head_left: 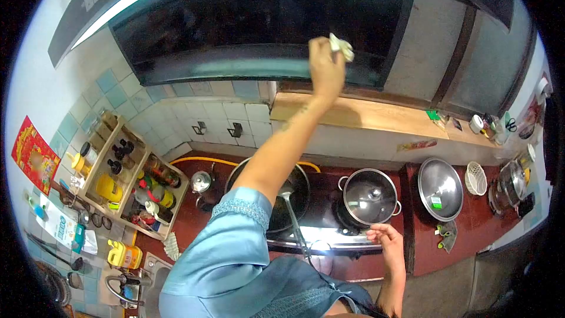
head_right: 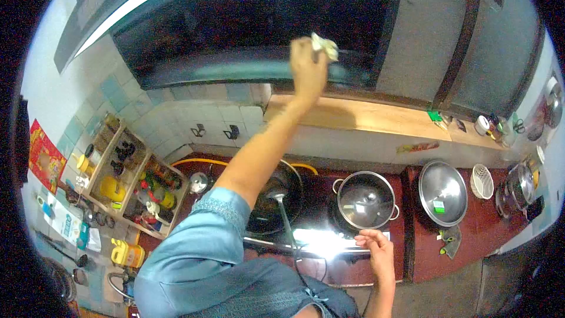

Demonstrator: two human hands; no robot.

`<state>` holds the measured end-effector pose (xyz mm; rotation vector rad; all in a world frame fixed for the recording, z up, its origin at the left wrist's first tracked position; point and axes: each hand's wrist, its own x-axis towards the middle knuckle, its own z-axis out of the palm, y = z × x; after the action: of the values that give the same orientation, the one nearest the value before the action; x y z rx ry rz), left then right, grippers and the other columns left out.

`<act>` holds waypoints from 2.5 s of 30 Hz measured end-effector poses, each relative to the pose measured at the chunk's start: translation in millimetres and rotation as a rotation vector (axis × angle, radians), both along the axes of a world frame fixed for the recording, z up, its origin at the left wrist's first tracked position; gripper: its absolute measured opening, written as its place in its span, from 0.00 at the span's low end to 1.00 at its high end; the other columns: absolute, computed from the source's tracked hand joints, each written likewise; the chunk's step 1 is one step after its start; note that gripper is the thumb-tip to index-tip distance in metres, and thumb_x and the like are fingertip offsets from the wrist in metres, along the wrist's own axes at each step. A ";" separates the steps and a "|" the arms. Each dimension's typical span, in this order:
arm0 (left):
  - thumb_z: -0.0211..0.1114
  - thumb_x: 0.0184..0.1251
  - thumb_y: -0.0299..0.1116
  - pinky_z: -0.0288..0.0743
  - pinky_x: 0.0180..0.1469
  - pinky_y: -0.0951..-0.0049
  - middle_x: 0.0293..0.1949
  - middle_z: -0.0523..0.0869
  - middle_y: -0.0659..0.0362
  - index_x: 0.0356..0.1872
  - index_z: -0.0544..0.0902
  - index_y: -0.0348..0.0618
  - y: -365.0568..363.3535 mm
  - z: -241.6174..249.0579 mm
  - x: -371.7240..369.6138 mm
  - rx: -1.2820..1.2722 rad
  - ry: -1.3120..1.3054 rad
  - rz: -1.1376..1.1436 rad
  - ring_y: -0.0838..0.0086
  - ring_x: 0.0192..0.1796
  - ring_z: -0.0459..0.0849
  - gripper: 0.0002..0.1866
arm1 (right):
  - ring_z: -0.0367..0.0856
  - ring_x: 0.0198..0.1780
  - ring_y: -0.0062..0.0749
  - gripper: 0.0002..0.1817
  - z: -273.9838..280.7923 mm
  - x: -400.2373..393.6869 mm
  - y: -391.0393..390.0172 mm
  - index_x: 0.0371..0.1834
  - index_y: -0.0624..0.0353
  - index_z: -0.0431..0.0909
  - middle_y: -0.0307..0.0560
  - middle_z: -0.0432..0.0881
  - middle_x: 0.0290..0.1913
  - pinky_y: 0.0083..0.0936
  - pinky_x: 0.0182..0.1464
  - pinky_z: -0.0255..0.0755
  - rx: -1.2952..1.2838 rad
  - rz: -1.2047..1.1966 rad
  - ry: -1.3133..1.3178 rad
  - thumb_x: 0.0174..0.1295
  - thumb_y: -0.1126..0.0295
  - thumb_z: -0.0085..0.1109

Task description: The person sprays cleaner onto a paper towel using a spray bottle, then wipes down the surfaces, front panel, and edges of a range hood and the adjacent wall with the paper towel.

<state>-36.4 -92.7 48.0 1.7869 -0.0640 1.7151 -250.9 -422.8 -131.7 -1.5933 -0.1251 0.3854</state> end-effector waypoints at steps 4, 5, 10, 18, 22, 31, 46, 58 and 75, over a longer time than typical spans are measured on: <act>0.64 0.55 0.20 0.73 0.49 0.68 0.40 0.79 0.53 0.43 0.78 0.37 23.1 21.9 -18.3 -0.326 -0.033 -0.423 0.64 0.43 0.81 0.13 | 0.81 0.39 0.25 0.12 2.6 -8.2 6.8 0.46 0.66 0.78 0.50 0.85 0.40 0.22 0.47 0.74 0.010 -0.024 0.029 0.65 0.78 0.46; 0.63 0.55 0.19 0.74 0.49 0.68 0.41 0.79 0.53 0.42 0.79 0.39 26.6 22.1 -22.3 -0.312 -0.003 -0.426 0.64 0.44 0.80 0.12 | 0.81 0.39 0.25 0.12 2.0 -9.6 8.0 0.46 0.66 0.78 0.50 0.85 0.40 0.22 0.47 0.74 0.013 -0.028 0.037 0.65 0.78 0.46; 0.66 0.54 0.22 0.73 0.43 0.64 0.39 0.76 0.54 0.38 0.82 0.41 49.8 22.4 -25.0 0.117 -0.142 0.303 0.61 0.41 0.78 0.10 | 0.81 0.39 0.24 0.12 -3.5 -13.7 7.3 0.47 0.65 0.79 0.48 0.85 0.39 0.21 0.45 0.73 0.007 -0.002 0.024 0.65 0.78 0.46; 0.62 0.55 0.21 0.76 0.46 0.61 0.44 0.76 0.50 0.46 0.79 0.39 37.6 14.4 -8.0 0.158 -0.062 0.292 0.53 0.42 0.79 0.15 | 0.82 0.38 0.27 0.12 2.3 -22.3 3.6 0.46 0.67 0.79 0.50 0.85 0.39 0.22 0.44 0.74 0.048 -0.039 0.033 0.64 0.80 0.46; 0.64 0.55 0.23 0.73 0.50 0.61 0.45 0.75 0.45 0.50 0.74 0.32 6.6 10.9 -11.4 0.295 -0.099 0.376 0.51 0.47 0.76 0.20 | 0.82 0.39 0.28 0.14 -15.3 -22.7 -10.1 0.46 0.68 0.78 0.51 0.85 0.39 0.23 0.45 0.75 0.044 -0.051 0.015 0.62 0.82 0.44; 0.58 0.58 0.24 0.75 0.38 0.61 0.33 0.79 0.52 0.31 0.77 0.41 81.0 48.6 -16.1 0.524 -0.129 0.497 0.57 0.37 0.78 0.02 | 0.81 0.36 0.25 0.17 -10.1 -23.4 -12.6 0.44 0.67 0.78 0.51 0.85 0.38 0.20 0.42 0.73 0.018 -0.086 0.002 0.56 0.82 0.40; 0.58 0.48 0.21 0.76 0.37 0.57 0.33 0.79 0.55 0.39 0.81 0.51 -15.0 116.4 49.6 0.454 -0.264 0.280 0.58 0.36 0.78 0.16 | 0.81 0.38 0.26 0.12 49.8 19.4 9.8 0.47 0.67 0.77 0.49 0.84 0.39 0.22 0.45 0.75 0.064 0.000 -0.171 0.65 0.81 0.45; 0.59 0.53 0.21 0.75 0.39 0.61 0.35 0.79 0.56 0.38 0.80 0.47 151.3 118.0 -30.0 0.655 -0.267 0.534 0.59 0.36 0.78 0.12 | 0.78 0.44 0.23 0.17 188.3 123.0 61.9 0.55 0.62 0.74 0.43 0.80 0.49 0.20 0.47 0.71 -0.105 -0.010 -0.752 0.63 0.79 0.46; 0.65 0.59 0.39 0.76 0.45 0.54 0.33 0.86 0.44 0.34 0.84 0.41 541.2 100.8 -214.1 -0.481 -0.054 0.895 0.47 0.40 0.85 0.11 | 0.80 0.40 0.25 0.15 163.2 132.3 74.7 0.53 0.64 0.75 0.46 0.82 0.46 0.19 0.43 0.72 -0.343 0.080 -0.611 0.64 0.77 0.47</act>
<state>-250.5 448.5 148.9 1.4678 1.1797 2.0972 -118.6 -348.1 31.5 -2.0105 -0.6175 -0.0375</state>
